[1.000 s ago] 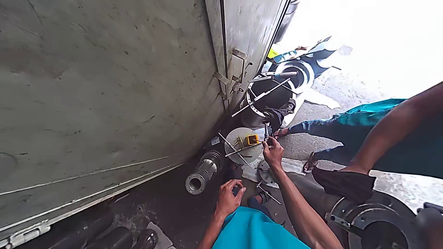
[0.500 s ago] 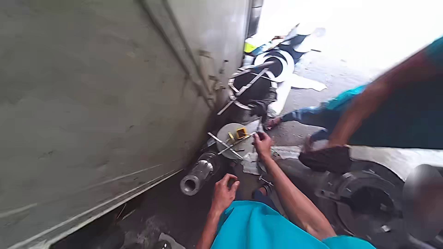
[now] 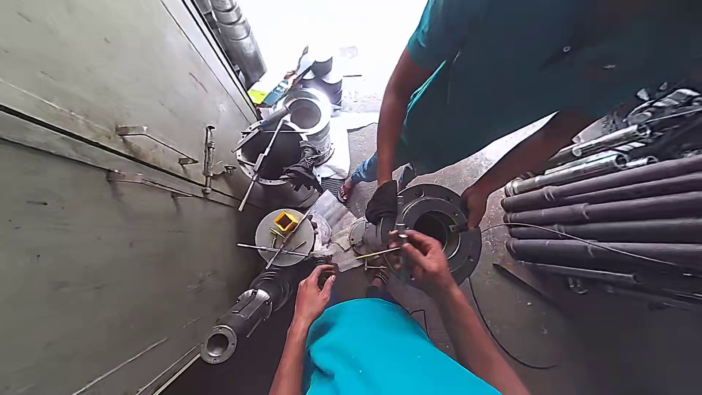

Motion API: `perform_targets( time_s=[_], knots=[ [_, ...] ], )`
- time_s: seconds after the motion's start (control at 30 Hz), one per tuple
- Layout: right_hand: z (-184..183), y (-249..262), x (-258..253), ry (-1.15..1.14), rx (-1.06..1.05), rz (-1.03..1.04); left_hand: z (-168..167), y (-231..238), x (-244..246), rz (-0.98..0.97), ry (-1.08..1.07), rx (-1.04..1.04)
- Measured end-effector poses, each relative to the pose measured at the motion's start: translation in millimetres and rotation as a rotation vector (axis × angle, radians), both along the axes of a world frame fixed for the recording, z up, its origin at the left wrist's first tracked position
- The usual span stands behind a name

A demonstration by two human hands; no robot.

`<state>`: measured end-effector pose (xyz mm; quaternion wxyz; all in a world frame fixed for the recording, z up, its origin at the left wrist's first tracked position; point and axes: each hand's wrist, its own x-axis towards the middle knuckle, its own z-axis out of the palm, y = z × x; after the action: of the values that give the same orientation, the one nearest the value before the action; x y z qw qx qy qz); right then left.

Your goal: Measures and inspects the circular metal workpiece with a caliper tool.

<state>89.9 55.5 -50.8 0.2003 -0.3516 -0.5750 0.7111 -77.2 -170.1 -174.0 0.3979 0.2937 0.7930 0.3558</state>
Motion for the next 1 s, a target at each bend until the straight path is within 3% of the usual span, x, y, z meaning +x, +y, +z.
perform_targets(
  time_s=[0.1,0.2,0.33,0.5,0.8,1.0],
  knots=[
    [-1.4,30.7,53.2,-0.148,0.194,-0.12,8.7,29.4,5.7,-0.1,-0.013,0.024],
    [-7.3,47.4,77.2,-0.259,0.257,-0.165,15.8,48.3,13.9,-0.141,-0.037,0.061],
    [-14.3,55.5,75.0,-0.375,0.288,-0.142,15.4,54.5,21.8,-0.132,-0.059,0.096],
    [-23.9,58.9,61.4,-0.603,0.482,-0.007,12.1,50.4,22.2,-0.099,-0.048,0.09],
    [-16.8,64.0,60.3,-0.572,0.769,0.094,15.2,66.5,18.9,-0.095,-0.028,0.183],
    [-2.6,50.6,39.2,-0.565,1.084,0.391,29.3,103.9,49.2,-0.047,0.218,0.5]
  ],
)
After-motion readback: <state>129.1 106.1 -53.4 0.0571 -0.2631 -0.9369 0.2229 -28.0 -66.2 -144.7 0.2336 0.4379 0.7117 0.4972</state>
